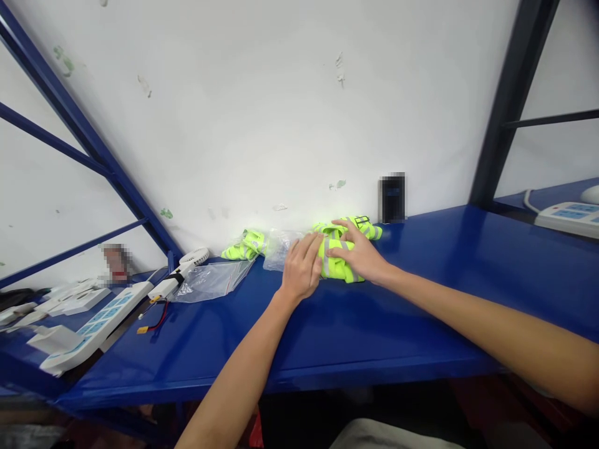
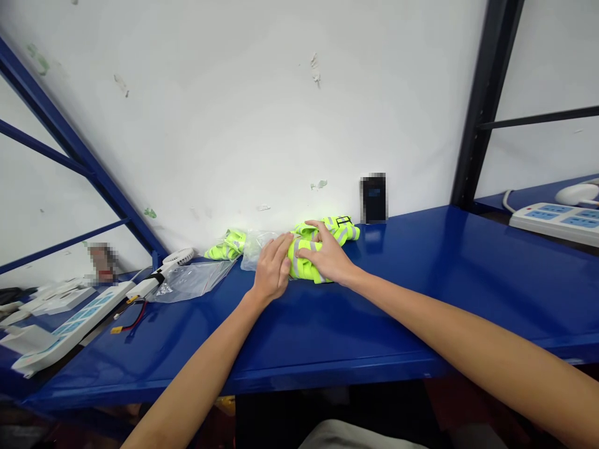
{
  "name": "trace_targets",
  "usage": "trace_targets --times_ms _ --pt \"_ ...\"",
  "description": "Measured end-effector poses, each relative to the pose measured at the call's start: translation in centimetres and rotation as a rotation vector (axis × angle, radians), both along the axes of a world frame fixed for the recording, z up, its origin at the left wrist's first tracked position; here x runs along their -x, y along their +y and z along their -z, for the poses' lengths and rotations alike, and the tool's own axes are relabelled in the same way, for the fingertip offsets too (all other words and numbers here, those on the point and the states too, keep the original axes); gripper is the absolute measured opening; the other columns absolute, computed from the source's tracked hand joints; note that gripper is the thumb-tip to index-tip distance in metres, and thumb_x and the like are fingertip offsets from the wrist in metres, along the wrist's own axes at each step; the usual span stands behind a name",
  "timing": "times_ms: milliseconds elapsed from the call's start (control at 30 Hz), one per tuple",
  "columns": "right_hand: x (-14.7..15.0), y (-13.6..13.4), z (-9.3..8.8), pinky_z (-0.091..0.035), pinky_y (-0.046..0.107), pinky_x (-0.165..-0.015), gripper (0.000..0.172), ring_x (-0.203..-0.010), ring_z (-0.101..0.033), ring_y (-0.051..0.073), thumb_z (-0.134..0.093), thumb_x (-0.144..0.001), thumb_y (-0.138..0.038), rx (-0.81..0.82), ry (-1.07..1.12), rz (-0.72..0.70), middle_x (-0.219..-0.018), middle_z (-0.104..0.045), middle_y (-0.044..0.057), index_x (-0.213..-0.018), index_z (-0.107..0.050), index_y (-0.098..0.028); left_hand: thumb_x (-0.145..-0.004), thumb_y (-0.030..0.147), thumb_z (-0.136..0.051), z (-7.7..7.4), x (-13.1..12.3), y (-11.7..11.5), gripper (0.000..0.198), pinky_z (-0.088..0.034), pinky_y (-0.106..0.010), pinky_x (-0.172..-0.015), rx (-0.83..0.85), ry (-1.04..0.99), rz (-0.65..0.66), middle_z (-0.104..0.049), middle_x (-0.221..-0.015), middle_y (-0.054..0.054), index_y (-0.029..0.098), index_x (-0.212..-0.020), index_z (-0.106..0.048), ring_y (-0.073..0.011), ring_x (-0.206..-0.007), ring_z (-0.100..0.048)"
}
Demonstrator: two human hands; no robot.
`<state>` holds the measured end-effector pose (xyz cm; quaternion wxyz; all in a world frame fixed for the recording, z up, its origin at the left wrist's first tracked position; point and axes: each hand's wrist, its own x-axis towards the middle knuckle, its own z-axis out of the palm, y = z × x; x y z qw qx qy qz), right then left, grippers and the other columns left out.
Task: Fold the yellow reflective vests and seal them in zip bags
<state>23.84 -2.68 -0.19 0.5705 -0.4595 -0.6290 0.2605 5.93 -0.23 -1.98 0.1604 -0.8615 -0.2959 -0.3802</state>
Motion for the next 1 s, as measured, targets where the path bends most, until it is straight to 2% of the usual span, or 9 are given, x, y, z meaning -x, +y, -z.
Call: trace_targets --times_ms 67,133,233,300,400,533,667,867,1000 --pt "-0.2 0.3 0.3 -0.046 0.044 -0.090 0.070 -0.100 -0.056 0.025 -0.071 -0.068 -0.036 -0.009 0.020 0.015 -0.106 -0.057 0.005 -0.134 -0.048 -0.026 -0.096 0.034 -0.031 -0.1 -0.2 -0.4 0.055 -0.027 -0.045 -0.115 -0.008 0.092 0.069 -0.038 -0.150 -0.016 0.015 -0.148 -0.028 -0.0248 -0.143 -0.029" --pt "-0.5 0.5 0.2 -0.045 0.045 -0.093 0.064 -0.103 -0.056 0.026 -0.067 -0.071 -0.038 0.036 0.080 0.025 -0.110 -0.060 0.007 -0.131 -0.052 -0.024 -0.093 0.040 -0.039 -0.2 -0.3 -0.6 0.066 -0.028 -0.048 -0.115 -0.028 0.161 0.126 -0.030 -0.154 -0.018 0.014 -0.150 -0.020 -0.0282 -0.145 -0.021" --pt "-0.9 0.8 -0.3 -0.046 0.043 -0.093 0.046 -0.107 -0.058 0.028 -0.065 -0.071 -0.034 0.160 0.167 -0.051 -0.109 -0.065 0.009 -0.115 -0.063 -0.019 -0.087 0.041 -0.049 -0.4 -0.1 -0.7 0.081 -0.028 -0.050 -0.115 -0.037 0.252 0.175 -0.023 -0.156 -0.019 0.012 -0.152 -0.009 -0.0303 -0.147 -0.016" --pt "-1.0 0.8 -0.5 -0.048 0.041 -0.089 0.036 -0.104 -0.059 0.028 -0.064 -0.068 -0.029 0.219 0.183 -0.106 -0.105 -0.066 0.008 -0.102 -0.065 -0.019 -0.085 0.040 -0.053 -0.5 0.2 -0.6 0.087 -0.028 -0.050 -0.115 -0.031 0.267 0.137 -0.019 -0.157 -0.021 0.011 -0.152 -0.006 -0.0312 -0.147 -0.014" --pt "-1.0 0.7 -0.2 -0.050 0.036 -0.072 0.035 -0.086 -0.059 0.023 -0.056 -0.065 -0.023 0.248 0.178 -0.118 -0.090 -0.062 0.003 -0.100 -0.059 -0.022 -0.078 0.044 -0.060 -0.6 0.6 -0.5 0.096 -0.021 -0.055 -0.116 -0.025 0.242 -0.005 -0.017 -0.157 -0.022 0.010 -0.151 -0.009 -0.0352 -0.147 -0.011" --pt "-0.9 0.4 0.1 -0.046 0.030 -0.061 0.048 -0.070 -0.050 0.017 -0.049 -0.059 -0.018 0.246 0.213 -0.205 -0.080 -0.049 -0.002 -0.106 -0.042 -0.027 -0.073 0.049 -0.063 -0.7 0.9 -0.7 0.094 -0.005 -0.061 -0.116 -0.006 0.242 -0.114 -0.032 -0.152 -0.019 0.013 -0.149 -0.021 -0.0375 -0.145 -0.018" --pt "-0.8 0.0 -0.2 -0.045 0.029 -0.063 0.046 -0.075 -0.049 0.016 -0.053 -0.059 -0.019 0.258 0.183 -0.260 -0.089 -0.045 -0.001 -0.102 -0.040 -0.027 -0.070 0.049 -0.065 -0.7 0.9 -0.8 0.088 -0.005 -0.060 -0.116 0.018 0.224 -0.105 -0.045 -0.143 -0.018 0.015 -0.144 -0.032 -0.0363 -0.140 -0.030" --pt "0.7 0.0 1.0 -0.044 0.033 -0.081 0.035 -0.099 -0.051 0.022 -0.070 -0.059 -0.029 0.090 0.258 -0.073 -0.091 -0.053 0.002 -0.084 -0.046 -0.023 -0.068 0.046 -0.069 -0.2 0.1 -0.6 0.090 -0.007 -0.057 -0.117 0.009 0.217 -0.097 -0.043 -0.143 -0.019 0.014 -0.144 -0.032 -0.0361 -0.139 -0.030" --pt "0.4 0.4 1.2 -0.046 0.034 -0.080 0.035 -0.090 -0.057 0.021 -0.074 -0.061 -0.036 0.115 0.346 -0.147 -0.082 -0.057 0.000 -0.079 -0.048 -0.022 -0.070 0.046 -0.071 0.1 0.2 -0.3 0.089 -0.010 -0.056 -0.117 0.024 0.217 -0.102 -0.044 -0.142 -0.018 0.015 -0.144 -0.031 -0.0343 -0.138 -0.032"
